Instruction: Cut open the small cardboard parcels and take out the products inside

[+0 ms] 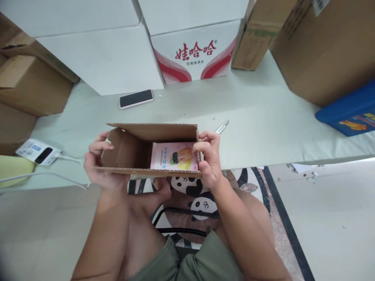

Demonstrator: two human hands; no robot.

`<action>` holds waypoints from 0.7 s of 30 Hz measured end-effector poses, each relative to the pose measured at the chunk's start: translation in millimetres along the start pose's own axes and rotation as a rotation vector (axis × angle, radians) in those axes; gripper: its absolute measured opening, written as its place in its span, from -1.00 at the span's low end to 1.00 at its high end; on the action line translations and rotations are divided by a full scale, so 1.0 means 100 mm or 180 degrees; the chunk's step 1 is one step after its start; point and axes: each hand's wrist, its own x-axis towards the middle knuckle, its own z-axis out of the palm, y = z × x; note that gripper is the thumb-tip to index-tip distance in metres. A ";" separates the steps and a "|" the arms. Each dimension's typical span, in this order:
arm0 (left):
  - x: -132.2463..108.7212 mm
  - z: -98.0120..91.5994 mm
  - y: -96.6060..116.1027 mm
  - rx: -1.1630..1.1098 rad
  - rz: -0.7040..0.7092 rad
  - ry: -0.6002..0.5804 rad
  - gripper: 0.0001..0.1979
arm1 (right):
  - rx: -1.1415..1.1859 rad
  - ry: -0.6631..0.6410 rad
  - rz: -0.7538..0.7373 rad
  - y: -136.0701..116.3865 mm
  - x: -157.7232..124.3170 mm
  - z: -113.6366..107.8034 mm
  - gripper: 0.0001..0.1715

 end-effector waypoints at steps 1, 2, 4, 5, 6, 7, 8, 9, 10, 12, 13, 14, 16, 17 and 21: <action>0.00 0.00 0.00 -0.0029 -0.0026 -0.0056 -0.61 | -0.0054 -0.0005 -0.0012 0.01 0.01 -0.01 -0.41; 0.00 0.00 -0.01 -0.0052 -0.0059 -0.0123 -0.62 | -0.0096 -0.0018 -0.0012 0.02 0.01 -0.03 -0.40; -0.02 -0.03 -0.04 -0.0029 -0.0124 -0.0224 -0.62 | -0.0127 -0.0054 0.0006 0.04 0.01 -0.07 -0.39; -0.03 -0.05 -0.06 0.0053 -0.0157 -0.0278 -0.63 | -0.0124 -0.0056 0.0017 0.04 0.01 -0.09 -0.39; -0.05 -0.08 -0.08 0.0171 -0.0189 -0.0330 -0.63 | -0.0113 -0.0048 0.0044 0.03 0.00 -0.12 -0.38; -0.07 -0.11 -0.09 0.0294 -0.0214 -0.0382 -0.64 | -0.0121 -0.0034 0.0092 -0.01 0.00 -0.14 -0.39; -0.09 -0.14 -0.11 0.0406 -0.0237 -0.0436 -0.65 | -0.0185 -0.0005 0.0141 -0.07 0.00 -0.17 -0.40; -0.11 -0.17 -0.11 0.0500 -0.0256 -0.0500 -0.65 | -0.0330 0.0055 0.0178 -0.16 0.00 -0.18 -0.45; -0.13 -0.19 -0.11 0.0568 -0.0260 -0.0571 -0.66 | -0.0519 0.0210 0.0160 -0.28 0.01 -0.20 -0.53; -0.15 -0.21 -0.09 0.0654 -0.0210 -0.0755 -0.66 | -0.0872 0.0807 -0.0069 -0.59 0.05 -0.21 -0.77; -0.16 -0.21 -0.07 0.0690 -0.0162 -0.0864 -0.67 | -0.0976 0.1129 -0.0198 -0.77 0.08 -0.20 -0.87; -0.17 -0.21 -0.05 0.0716 -0.0101 -0.0959 -0.68 | -0.1060 0.1309 -0.0210 -0.95 0.12 -0.19 -0.92; -0.20 -0.19 0.00 0.0721 0.0029 -0.1075 -0.71 | -0.1318 0.0842 0.0122 -1.26 0.23 -0.14 -0.92; -0.22 -0.18 0.03 0.0717 0.0093 -0.1083 -0.72 | -0.1517 0.0209 0.0384 -1.37 0.31 -0.11 -0.89; -0.40 -0.11 0.10 0.0706 0.0385 -0.0901 -0.78 | -0.2365 -0.1999 0.0808 -1.38 0.74 0.02 -0.81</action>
